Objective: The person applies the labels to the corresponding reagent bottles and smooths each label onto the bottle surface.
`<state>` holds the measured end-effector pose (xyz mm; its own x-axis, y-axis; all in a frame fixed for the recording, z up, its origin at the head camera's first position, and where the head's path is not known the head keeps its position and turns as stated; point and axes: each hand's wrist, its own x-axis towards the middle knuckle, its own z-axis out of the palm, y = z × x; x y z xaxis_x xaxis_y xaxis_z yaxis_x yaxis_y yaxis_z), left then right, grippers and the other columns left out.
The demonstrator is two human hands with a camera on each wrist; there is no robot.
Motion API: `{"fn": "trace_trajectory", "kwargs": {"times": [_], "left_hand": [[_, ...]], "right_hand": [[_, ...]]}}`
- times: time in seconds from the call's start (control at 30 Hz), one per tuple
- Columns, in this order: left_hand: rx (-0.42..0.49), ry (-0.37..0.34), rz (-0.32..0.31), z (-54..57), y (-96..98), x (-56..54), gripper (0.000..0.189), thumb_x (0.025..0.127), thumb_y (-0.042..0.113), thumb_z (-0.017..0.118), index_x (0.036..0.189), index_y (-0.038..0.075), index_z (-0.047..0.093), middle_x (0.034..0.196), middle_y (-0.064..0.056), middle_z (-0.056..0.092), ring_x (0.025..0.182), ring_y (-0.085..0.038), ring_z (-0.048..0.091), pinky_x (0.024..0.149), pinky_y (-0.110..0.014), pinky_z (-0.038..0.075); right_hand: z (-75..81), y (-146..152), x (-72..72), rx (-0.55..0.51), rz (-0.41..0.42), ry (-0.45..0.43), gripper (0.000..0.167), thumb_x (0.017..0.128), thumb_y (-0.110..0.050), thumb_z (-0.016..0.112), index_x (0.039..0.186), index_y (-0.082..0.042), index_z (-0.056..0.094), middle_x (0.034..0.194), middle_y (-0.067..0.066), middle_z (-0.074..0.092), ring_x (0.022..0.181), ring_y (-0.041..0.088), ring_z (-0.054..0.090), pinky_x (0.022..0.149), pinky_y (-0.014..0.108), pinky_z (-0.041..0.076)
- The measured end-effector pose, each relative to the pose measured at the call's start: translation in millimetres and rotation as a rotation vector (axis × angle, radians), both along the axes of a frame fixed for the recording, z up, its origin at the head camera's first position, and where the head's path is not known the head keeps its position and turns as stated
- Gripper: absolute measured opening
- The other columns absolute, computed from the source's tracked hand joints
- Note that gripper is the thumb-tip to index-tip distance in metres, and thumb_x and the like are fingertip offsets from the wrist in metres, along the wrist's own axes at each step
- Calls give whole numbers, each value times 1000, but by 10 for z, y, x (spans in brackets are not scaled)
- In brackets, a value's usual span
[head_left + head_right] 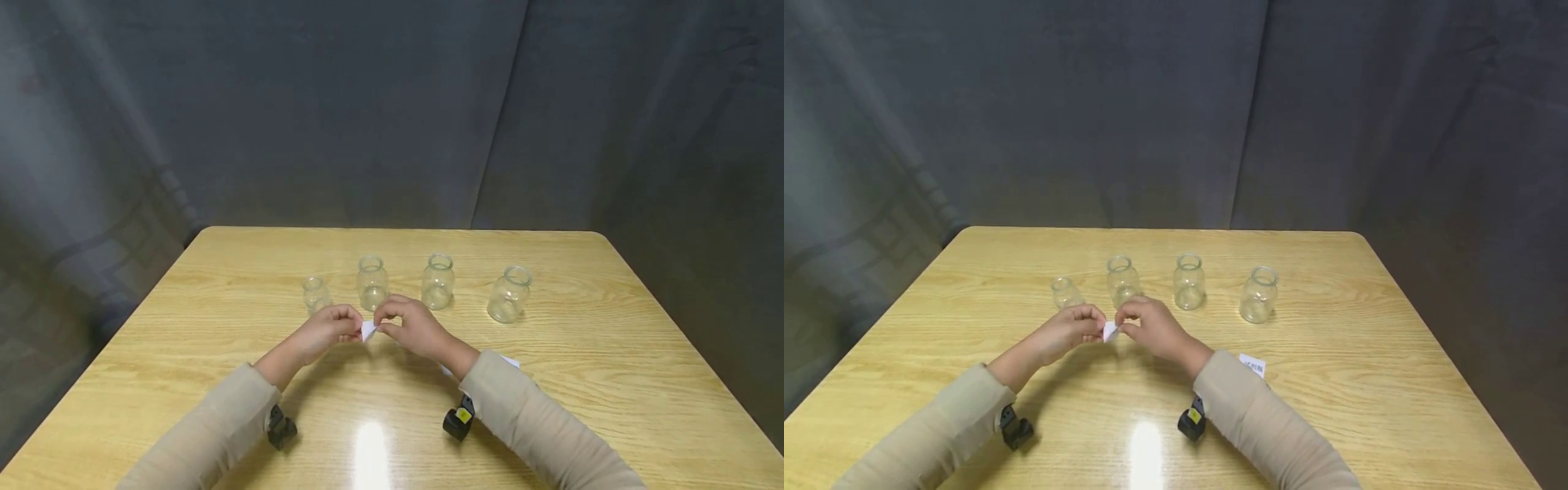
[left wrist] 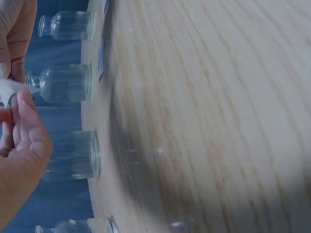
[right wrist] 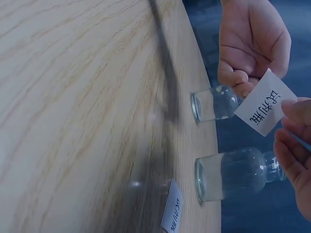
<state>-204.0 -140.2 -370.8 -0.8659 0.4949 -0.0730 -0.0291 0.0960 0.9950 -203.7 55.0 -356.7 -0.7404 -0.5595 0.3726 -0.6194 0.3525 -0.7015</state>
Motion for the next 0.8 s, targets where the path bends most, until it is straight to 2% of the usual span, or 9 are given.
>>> {"fn": "trace_trajectory", "kwargs": {"times": [0.1, 0.23, 0.33, 0.53, 0.8], "left_hand": [[-20, -20, 36, -6, 5, 2, 13, 86, 5, 42, 88, -7, 47, 83, -8, 51, 76, -16, 52, 79, -39, 42], [-78, -30, 97, -11, 23, 17, 14, 86, 3, 41, 89, -10, 46, 80, -8, 50, 73, -15, 49, 71, -32, 43], [-124, -27, 122, -10, 32, 35, 13, 85, 1, 41, 89, -10, 46, 79, -9, 48, 70, -15, 47, 67, -28, 43], [-156, -46, 149, -16, 20, 51, 10, 80, -1, 48, 88, -7, 46, 78, -8, 49, 68, -14, 47, 65, -26, 44], [-161, -72, 148, -43, -32, 55, 14, 80, -3, 51, 92, -9, 47, 79, -10, 51, 70, -16, 49, 68, -29, 45]], "right_hand": [[-3, -18, 7, -3, 4, 7, 10, 75, 0, 63, 75, -9, 60, 85, 0, 60, 83, 12, 53, 75, 27, 45], [-26, -43, 22, 18, 7, -7, 9, 75, 0, 62, 75, -8, 59, 84, -1, 60, 82, 12, 54, 74, 24, 45], [-43, -53, 28, 26, 2, -22, 9, 76, 0, 62, 76, -8, 58, 83, -2, 60, 82, 12, 54, 75, 27, 45], [-54, -77, 24, 42, 10, -60, 8, 77, -1, 60, 75, -8, 57, 80, -2, 59, 80, 12, 54, 74, 30, 45], [-81, -107, 21, 35, 39, -134, 12, 77, 3, 58, 77, -8, 56, 79, 3, 59, 75, 13, 53, 70, 31, 45]]}}
